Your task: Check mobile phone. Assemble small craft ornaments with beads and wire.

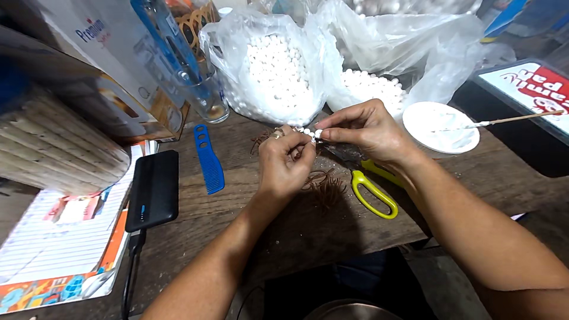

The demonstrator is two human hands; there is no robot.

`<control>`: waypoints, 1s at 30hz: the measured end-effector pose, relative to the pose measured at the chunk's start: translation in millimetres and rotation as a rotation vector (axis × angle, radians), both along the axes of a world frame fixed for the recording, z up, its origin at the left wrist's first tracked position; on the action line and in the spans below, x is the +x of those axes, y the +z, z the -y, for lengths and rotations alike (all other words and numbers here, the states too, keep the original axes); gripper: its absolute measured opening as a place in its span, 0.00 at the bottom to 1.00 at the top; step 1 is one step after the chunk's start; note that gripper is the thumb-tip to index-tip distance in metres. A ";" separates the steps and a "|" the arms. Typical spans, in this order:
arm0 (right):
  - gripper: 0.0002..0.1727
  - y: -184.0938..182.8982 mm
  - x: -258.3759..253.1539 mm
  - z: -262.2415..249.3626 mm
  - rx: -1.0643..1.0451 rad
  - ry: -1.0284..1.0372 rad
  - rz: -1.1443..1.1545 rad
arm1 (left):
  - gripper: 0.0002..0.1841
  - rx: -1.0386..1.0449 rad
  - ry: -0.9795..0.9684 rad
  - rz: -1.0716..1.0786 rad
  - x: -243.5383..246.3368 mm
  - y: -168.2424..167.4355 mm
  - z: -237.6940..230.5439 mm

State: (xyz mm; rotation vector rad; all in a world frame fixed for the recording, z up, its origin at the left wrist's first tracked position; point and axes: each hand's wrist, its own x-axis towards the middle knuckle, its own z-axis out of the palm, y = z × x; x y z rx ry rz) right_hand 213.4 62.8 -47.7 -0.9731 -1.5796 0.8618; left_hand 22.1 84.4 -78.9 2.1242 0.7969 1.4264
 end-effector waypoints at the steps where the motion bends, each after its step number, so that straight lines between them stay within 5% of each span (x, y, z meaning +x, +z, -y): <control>1: 0.09 1.0 0.4 0.3 0.003 0.004 0.012 | 0.06 0.000 0.001 -0.002 -0.1 -0.3 -0.8; 17: 0.08 -0.4 0.8 -2.0 0.088 -0.043 0.090 | 0.04 -0.047 -0.015 -0.014 -4.6 4.4 -0.3; 25: 0.10 -14.5 -0.8 -18.4 -0.026 -0.312 0.770 | 0.03 -0.339 0.017 0.194 -3.7 10.0 -9.9; 30: 0.09 -20.2 -2.7 -25.4 -0.027 -0.329 0.816 | 0.03 -0.358 -0.022 0.196 -5.7 5.7 -7.4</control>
